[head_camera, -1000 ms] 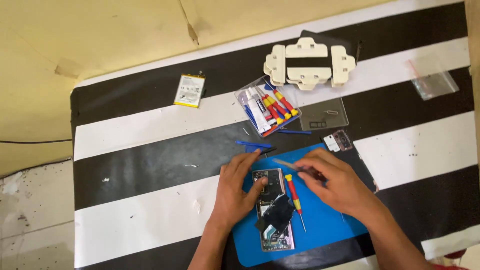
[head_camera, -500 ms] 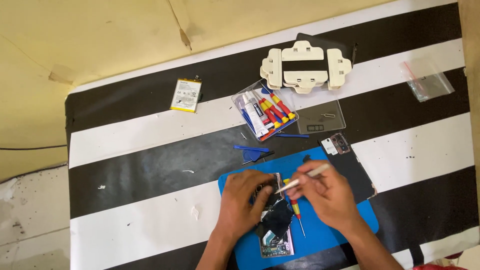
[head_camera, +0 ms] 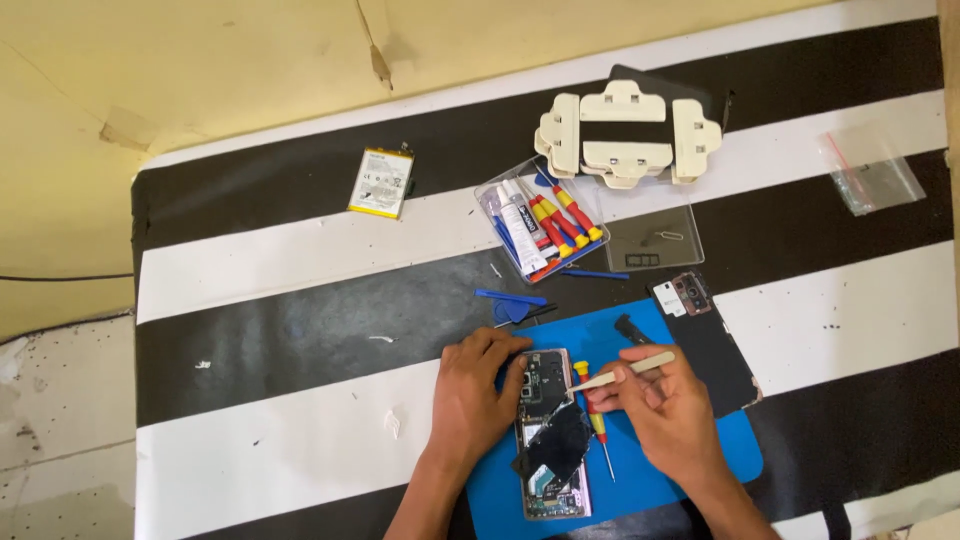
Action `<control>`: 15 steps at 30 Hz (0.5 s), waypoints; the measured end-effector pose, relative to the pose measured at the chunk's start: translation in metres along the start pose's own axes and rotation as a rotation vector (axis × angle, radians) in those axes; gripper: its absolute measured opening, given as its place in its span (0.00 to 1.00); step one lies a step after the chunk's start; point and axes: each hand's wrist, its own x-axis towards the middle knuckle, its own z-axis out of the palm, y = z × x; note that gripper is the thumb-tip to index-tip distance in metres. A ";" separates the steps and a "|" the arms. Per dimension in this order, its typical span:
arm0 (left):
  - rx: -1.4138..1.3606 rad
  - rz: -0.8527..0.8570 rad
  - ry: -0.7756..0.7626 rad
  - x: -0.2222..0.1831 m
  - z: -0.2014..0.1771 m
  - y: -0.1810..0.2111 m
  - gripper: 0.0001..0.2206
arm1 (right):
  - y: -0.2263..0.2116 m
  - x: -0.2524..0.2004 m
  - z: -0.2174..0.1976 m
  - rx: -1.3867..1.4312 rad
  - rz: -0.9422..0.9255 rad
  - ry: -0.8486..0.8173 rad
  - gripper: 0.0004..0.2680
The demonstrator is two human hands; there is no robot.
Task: Disassembling a smartphone by removing internal screws and components using a screwdriver and tweezers.
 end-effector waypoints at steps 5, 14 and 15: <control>0.004 0.009 0.009 -0.001 0.001 0.000 0.09 | 0.002 -0.003 0.006 0.054 -0.003 0.004 0.07; 0.016 0.008 0.003 0.000 0.003 -0.003 0.09 | -0.011 0.000 0.012 0.150 0.270 0.099 0.07; 0.021 0.007 0.007 0.000 0.003 -0.003 0.09 | -0.013 -0.001 0.013 0.129 0.263 0.105 0.07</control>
